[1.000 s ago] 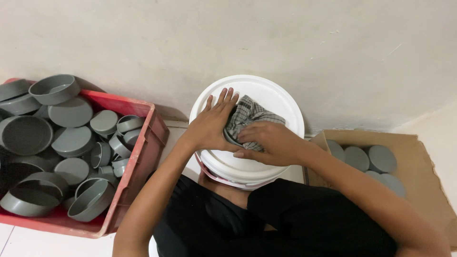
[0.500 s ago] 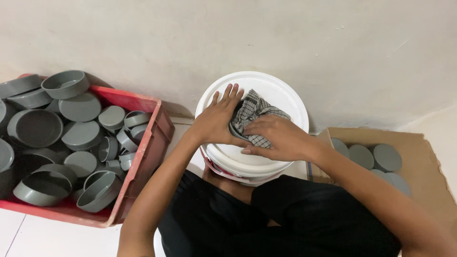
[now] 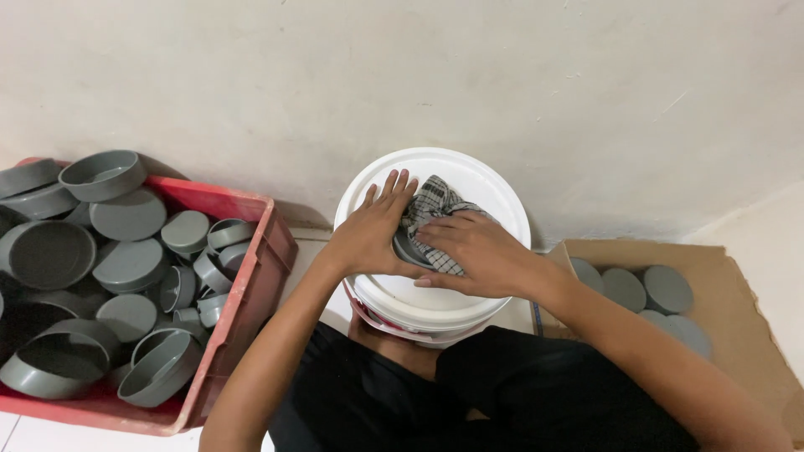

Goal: Cleaning grey plastic caps with a cloth and packing them into a cardboard box

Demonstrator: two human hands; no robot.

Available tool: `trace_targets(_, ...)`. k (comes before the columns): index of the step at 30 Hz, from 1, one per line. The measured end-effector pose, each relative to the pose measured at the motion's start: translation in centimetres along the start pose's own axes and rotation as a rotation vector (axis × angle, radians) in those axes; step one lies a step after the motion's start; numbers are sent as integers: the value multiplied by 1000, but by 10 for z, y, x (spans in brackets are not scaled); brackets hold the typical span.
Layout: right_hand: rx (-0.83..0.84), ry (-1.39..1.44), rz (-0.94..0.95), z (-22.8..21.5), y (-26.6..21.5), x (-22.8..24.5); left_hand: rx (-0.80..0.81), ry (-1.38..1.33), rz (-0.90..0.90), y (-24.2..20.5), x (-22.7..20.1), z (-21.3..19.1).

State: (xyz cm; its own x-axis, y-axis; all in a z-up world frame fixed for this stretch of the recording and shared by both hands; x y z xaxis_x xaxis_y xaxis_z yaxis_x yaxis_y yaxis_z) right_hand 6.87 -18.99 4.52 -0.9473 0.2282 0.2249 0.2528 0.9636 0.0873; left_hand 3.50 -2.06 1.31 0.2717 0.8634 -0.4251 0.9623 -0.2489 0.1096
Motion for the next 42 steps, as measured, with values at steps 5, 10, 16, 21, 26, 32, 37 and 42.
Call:
trace_targets(5,-7,-50,-2,9,-2,-3,10,-16,-10,1,-1,0)
trace_targets(10,-24,-66,46,10,-1,-4,20,-6,-21,2,3,3)
trace_targets(16,38,124,-7,9,7,1,1,-4,0,2,2,2)
trace_targets(21,45,-175,68,10,4,-9,-1,29,-19,1,5,5)
trace_targets(26,109,56,23,-5,-1,6,7,-6,-22,-2,-5,-4)
trace_targets(32,78,-73,33,11,12,-5,11,6,-15,1,1,2)
trace_targets(37,112,-182,95,2,0,-8,8,16,-28,-1,-2,-1)
trace_targets(42,108,104,-21,-1,3,2,7,14,-28,0,-1,0)
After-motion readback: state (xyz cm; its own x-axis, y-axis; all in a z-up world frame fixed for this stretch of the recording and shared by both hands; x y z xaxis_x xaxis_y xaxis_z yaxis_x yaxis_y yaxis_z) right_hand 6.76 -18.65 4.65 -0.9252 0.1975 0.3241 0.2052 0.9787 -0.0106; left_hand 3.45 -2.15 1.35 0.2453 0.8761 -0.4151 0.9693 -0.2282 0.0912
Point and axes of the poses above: each hand's wrist, its own y-axis towards the middle knuckle, its own z-axis out of the palm, x = y × z, the point moved 2 cm from there along y, towards the middle knuckle, and after that the axes turned 2 degrees about -x, right-handed, at the moved point
